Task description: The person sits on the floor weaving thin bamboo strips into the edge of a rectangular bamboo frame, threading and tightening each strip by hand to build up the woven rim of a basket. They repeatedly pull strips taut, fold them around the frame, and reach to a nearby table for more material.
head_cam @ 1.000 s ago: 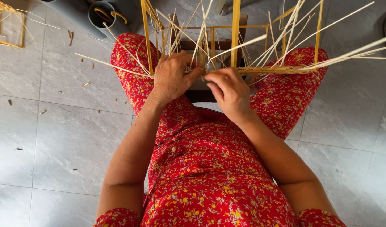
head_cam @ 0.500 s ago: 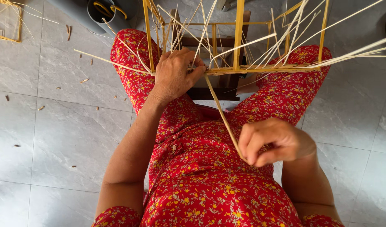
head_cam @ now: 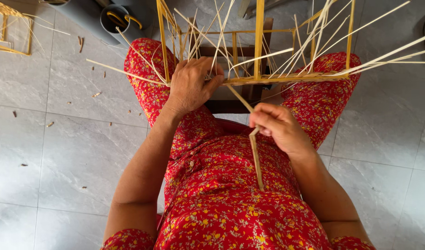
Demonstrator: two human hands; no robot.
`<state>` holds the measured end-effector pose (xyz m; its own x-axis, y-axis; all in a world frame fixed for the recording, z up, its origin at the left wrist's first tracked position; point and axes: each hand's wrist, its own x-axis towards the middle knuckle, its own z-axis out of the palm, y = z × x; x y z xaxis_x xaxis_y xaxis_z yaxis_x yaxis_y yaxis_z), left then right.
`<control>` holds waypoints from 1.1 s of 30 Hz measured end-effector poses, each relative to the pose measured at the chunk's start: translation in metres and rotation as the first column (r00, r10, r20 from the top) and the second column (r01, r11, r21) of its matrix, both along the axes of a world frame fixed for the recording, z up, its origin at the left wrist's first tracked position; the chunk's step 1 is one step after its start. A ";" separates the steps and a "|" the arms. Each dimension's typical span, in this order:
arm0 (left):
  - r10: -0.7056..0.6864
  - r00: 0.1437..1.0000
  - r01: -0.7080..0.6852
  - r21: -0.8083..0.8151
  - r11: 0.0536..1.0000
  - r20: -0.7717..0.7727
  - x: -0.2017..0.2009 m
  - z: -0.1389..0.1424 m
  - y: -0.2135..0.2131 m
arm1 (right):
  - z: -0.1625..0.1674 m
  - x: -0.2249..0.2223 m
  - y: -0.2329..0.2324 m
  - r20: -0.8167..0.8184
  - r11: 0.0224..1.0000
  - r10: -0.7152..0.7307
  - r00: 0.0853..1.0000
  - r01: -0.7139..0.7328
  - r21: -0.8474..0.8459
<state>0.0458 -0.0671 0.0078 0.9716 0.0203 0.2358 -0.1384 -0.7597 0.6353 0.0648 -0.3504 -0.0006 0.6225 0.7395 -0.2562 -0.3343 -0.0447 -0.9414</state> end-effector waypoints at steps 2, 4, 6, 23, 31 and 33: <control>-0.049 0.998 0.049 -0.010 0.999 0.027 -0.004 0.001 0.001 | 0.009 -0.002 -0.006 -0.152 0.997 -0.075 0.985 0.079 0.018; -0.101 0.994 0.104 -0.046 0.994 0.051 -0.006 0.004 0.003 | 0.016 -0.001 -0.002 -0.195 0.991 -0.099 0.976 0.114 0.068; -0.135 0.990 0.136 -0.026 0.990 0.044 -0.008 0.007 0.004 | 0.021 -0.004 0.011 -0.167 0.985 -0.081 0.983 0.104 0.137; 0.178 0.949 -0.177 0.029 0.984 -0.261 0.020 -0.009 -0.004 | 0.019 0.069 0.080 0.781 0.978 0.020 0.624 0.150 -0.145; 0.234 0.915 -0.255 -0.021 0.967 -0.327 0.026 -0.010 -0.007 | 0.019 0.098 0.093 0.874 0.991 0.125 0.470 -0.008 -0.137; 0.258 0.924 -0.271 -0.007 0.963 -0.284 0.027 -0.010 -0.007 | 0.019 0.107 0.094 0.920 0.988 0.152 0.361 -0.088 -0.129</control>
<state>0.0725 -0.0744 -0.0017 0.9558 0.2900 -0.0495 0.2505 -0.7139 0.6539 0.1713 -0.2561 0.0182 0.3976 0.8340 0.3826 0.7574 -0.0630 -0.6499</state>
